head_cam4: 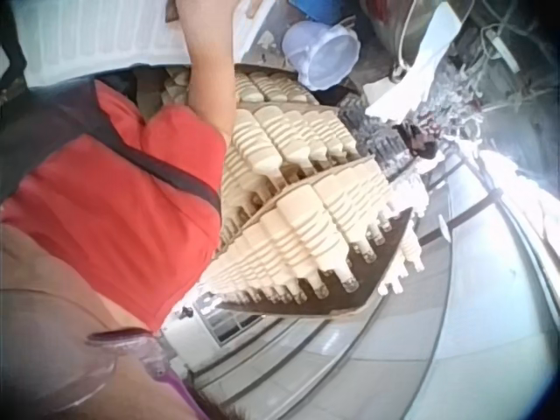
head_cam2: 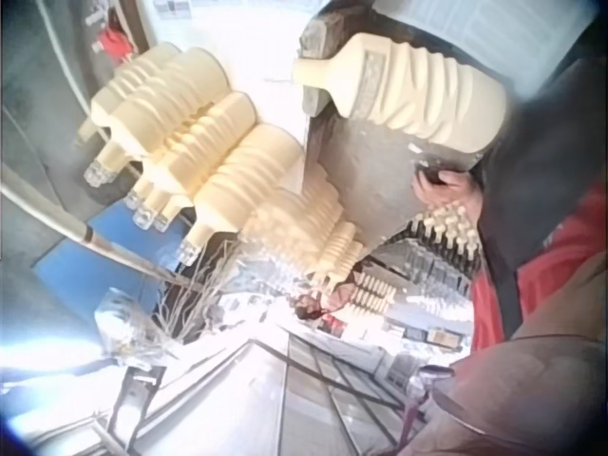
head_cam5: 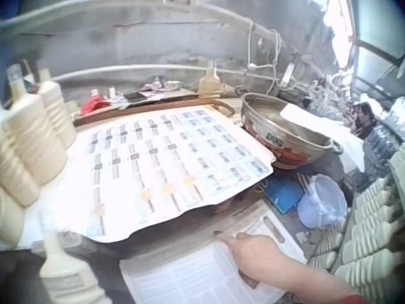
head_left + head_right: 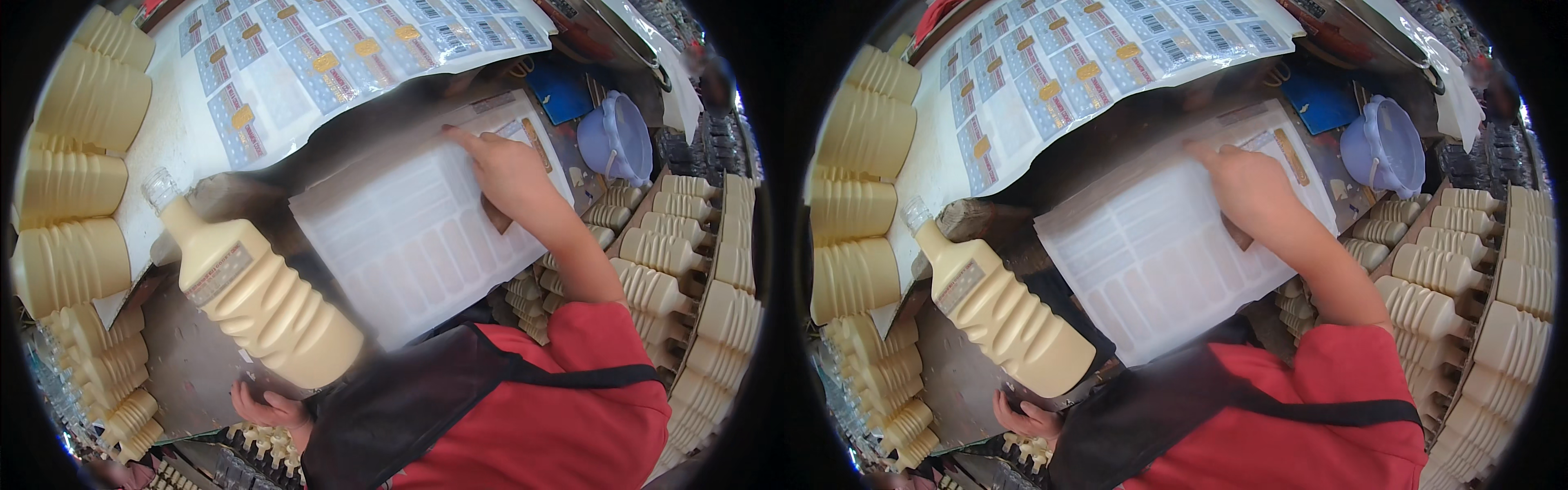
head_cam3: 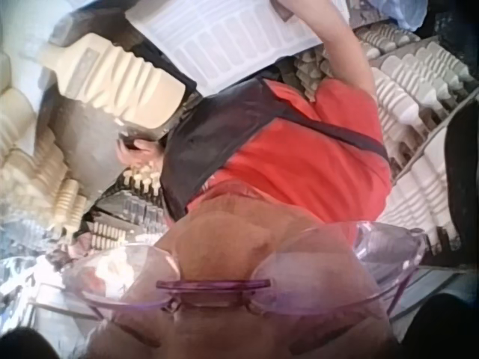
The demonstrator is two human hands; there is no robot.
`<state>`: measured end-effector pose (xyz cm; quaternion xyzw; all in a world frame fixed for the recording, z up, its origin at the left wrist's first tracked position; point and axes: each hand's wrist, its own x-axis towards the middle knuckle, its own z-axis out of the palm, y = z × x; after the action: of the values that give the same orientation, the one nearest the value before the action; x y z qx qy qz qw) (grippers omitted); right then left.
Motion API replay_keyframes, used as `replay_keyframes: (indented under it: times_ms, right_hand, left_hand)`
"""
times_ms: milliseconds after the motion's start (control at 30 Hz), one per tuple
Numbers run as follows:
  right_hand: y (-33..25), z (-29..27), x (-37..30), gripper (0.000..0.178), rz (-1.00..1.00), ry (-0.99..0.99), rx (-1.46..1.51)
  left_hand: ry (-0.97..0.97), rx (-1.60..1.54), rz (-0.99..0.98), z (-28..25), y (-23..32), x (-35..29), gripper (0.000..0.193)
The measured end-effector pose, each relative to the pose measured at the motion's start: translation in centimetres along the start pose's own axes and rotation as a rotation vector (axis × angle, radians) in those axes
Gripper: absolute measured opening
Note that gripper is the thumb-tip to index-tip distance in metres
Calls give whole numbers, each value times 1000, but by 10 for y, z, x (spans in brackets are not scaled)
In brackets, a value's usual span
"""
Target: The person repeatedly picks up cream-colored plastic bottles, peels labels from a sheet, and applies them to the bottle bodies. They smooth each label by hand and place the labeled bottles into a green tray. The process is repeated for multiple bottles.
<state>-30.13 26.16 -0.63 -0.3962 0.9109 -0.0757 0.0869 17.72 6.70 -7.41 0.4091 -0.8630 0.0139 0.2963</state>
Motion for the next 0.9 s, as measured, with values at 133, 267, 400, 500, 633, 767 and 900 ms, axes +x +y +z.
replay_keyframes:
  times_ms: [133, 267, 400, 500, 633, 767, 900]
  right_hand:
    - [-11, 1, 4, 46, 36, -70, 57]
    - [-9, 1, 12, 38, 51, -60, 142]
    - [-2, 2, 28, 33, 33, -47, 225]
    - [-1, 1, 39, 28, 23, -54, 184]
    - [1, 0, 48, 21, 17, -69, 167]
    - [3, 1, 59, 16, -4, -118, 128]
    - [2, -3, 63, 11, -40, -127, 97]
  left_hand:
    - [-1, 1, 2, -1, -1, 0, 48]
    - [19, -9, -10, 1, -1, -2, 48]
    - [4, 5, 11, 0, -2, 0, 48]
    - [7, 0, 3, 0, 0, 0, 48]
    - [-2, -2, -14, 0, 0, -1, 46]
    - [3, 1, -22, 0, 0, -2, 44]
    - [1, -10, -21, 1, 1, 0, 44]
